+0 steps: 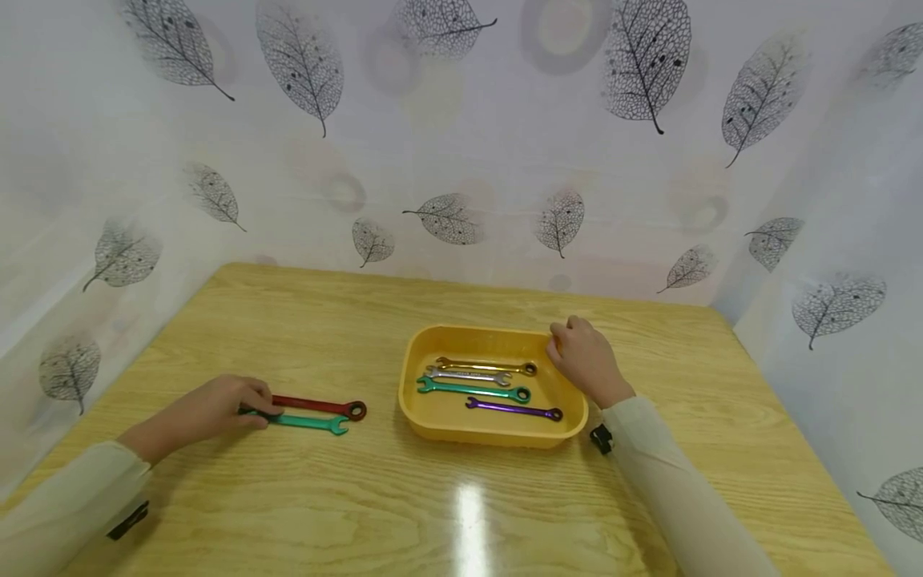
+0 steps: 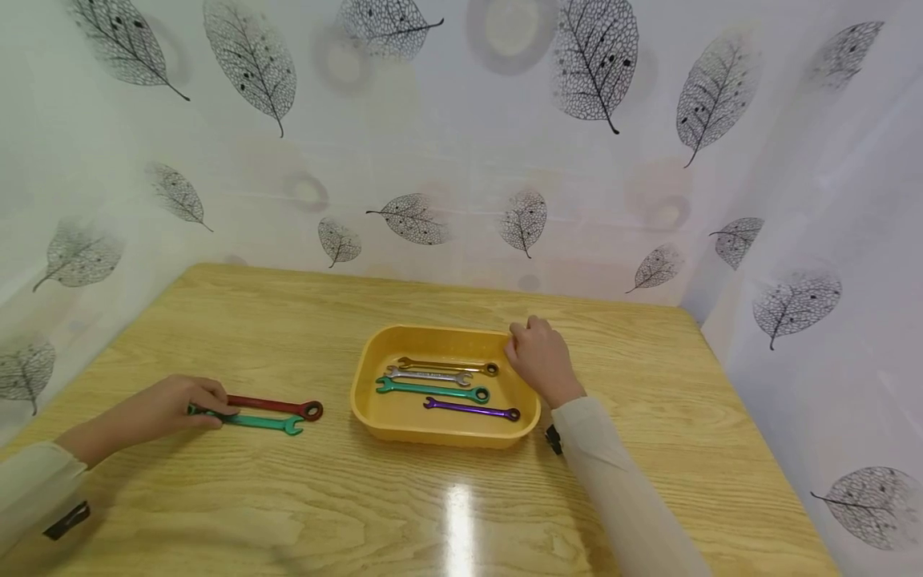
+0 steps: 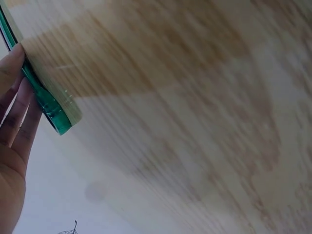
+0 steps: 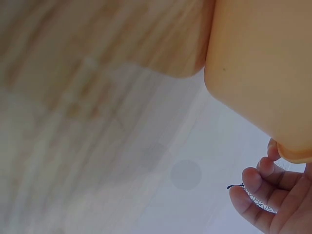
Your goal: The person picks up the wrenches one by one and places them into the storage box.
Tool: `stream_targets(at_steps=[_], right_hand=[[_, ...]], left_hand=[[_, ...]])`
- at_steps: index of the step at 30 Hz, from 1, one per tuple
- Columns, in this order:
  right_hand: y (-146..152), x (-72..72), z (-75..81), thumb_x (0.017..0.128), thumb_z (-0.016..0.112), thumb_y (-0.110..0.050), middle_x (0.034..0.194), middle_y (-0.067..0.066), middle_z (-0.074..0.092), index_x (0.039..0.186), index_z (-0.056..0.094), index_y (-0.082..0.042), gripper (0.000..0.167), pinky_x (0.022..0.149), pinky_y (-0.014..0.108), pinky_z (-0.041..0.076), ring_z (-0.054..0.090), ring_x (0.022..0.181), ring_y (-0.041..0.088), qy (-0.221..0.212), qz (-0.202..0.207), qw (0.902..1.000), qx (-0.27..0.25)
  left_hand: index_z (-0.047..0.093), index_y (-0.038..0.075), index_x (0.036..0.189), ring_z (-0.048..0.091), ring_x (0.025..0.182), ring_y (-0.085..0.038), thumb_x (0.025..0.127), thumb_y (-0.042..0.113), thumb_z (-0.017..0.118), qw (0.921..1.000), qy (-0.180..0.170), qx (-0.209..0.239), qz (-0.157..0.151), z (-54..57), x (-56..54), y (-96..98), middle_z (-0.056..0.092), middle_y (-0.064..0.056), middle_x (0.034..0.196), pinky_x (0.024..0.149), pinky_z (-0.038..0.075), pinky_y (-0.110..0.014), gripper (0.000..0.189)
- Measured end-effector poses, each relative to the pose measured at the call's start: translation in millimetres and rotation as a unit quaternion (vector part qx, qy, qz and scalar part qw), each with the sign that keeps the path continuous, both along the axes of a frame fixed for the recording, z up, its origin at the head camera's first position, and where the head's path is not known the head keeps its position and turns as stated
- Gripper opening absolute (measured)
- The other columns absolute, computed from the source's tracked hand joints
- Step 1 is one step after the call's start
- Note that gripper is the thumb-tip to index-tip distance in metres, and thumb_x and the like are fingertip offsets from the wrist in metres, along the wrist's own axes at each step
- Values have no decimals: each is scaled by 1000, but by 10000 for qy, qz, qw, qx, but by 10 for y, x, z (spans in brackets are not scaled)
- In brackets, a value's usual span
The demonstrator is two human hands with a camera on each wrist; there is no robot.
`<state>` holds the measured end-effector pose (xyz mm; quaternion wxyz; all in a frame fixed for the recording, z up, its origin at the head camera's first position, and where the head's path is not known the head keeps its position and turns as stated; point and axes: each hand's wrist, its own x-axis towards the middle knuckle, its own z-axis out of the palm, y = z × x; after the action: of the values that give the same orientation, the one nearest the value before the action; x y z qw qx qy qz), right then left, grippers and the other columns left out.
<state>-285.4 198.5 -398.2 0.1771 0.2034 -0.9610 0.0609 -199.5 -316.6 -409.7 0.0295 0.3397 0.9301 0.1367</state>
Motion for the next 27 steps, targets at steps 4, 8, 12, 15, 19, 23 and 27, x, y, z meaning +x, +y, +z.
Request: stream_targets(at_steps=[4, 8, 12, 15, 19, 23, 27], right_hand=[[0, -3, 6, 88, 55, -15, 71, 10, 47, 83, 60, -5, 12, 49, 29, 36, 40, 59, 19, -62, -29, 10000, -29], [-2, -4, 7, 88, 55, -15, 71, 10, 47, 83, 60, -5, 12, 49, 29, 36, 40, 59, 19, -131, -50, 9999, -49], [0, -3, 4, 88, 55, -15, 71, 10, 47, 84, 60, -5, 12, 49, 29, 36, 40, 59, 19, -151, -44, 9999, -51], [-5, 1, 7, 88, 55, -15, 71, 9, 47, 84, 61, -5, 13, 49, 28, 36, 40, 59, 19, -161, -43, 9998, -55], [-10, 4, 23, 88, 55, -15, 70, 9, 47, 83, 61, -5, 13, 49, 28, 36, 39, 58, 19, -120, -29, 9999, -68], [-12, 14, 25, 88, 56, -15, 69, 9, 46, 81, 59, -5, 12, 50, 28, 35, 39, 58, 18, -108, -17, 9999, -87], [-6, 10, 10, 88, 55, -15, 69, 9, 46, 80, 58, -6, 12, 50, 28, 35, 39, 59, 18, -103, -17, 9999, -78]], left_hand=[[76, 12, 95, 50, 67, 7, 75, 16, 73, 10000, 43, 45, 29, -7, -9, -3, 62, 9, 83, 55, 43, -18, 21], [76, 12, 95, 54, 68, 4, 75, 18, 74, 9999, 33, 100, 112, -13, -1, 5, 64, 9, 83, 57, 45, -20, 20], [76, 12, 94, 59, 71, -1, 74, 21, 75, 9997, 42, 208, 155, -26, 6, 10, 66, 7, 85, 60, 48, -22, 21], [76, 12, 92, 60, 73, -3, 73, 21, 76, 9990, 144, 394, 134, -62, 8, -3, 67, 6, 85, 61, 49, -22, 20], [76, 14, 89, 59, 74, 0, 73, 21, 77, 9970, 272, 717, 128, -107, 7, -34, 67, 7, 85, 60, 49, -22, 18], [77, 16, 87, 57, 74, 5, 71, 19, 78, 9936, 424, 1036, 130, -149, 16, -45, 67, 8, 83, 60, 48, -21, 17], [77, 17, 85, 55, 73, 8, 69, 17, 79, 9904, 465, 1287, 218, -184, 25, -46, 66, 11, 80, 59, 47, -19, 15]])
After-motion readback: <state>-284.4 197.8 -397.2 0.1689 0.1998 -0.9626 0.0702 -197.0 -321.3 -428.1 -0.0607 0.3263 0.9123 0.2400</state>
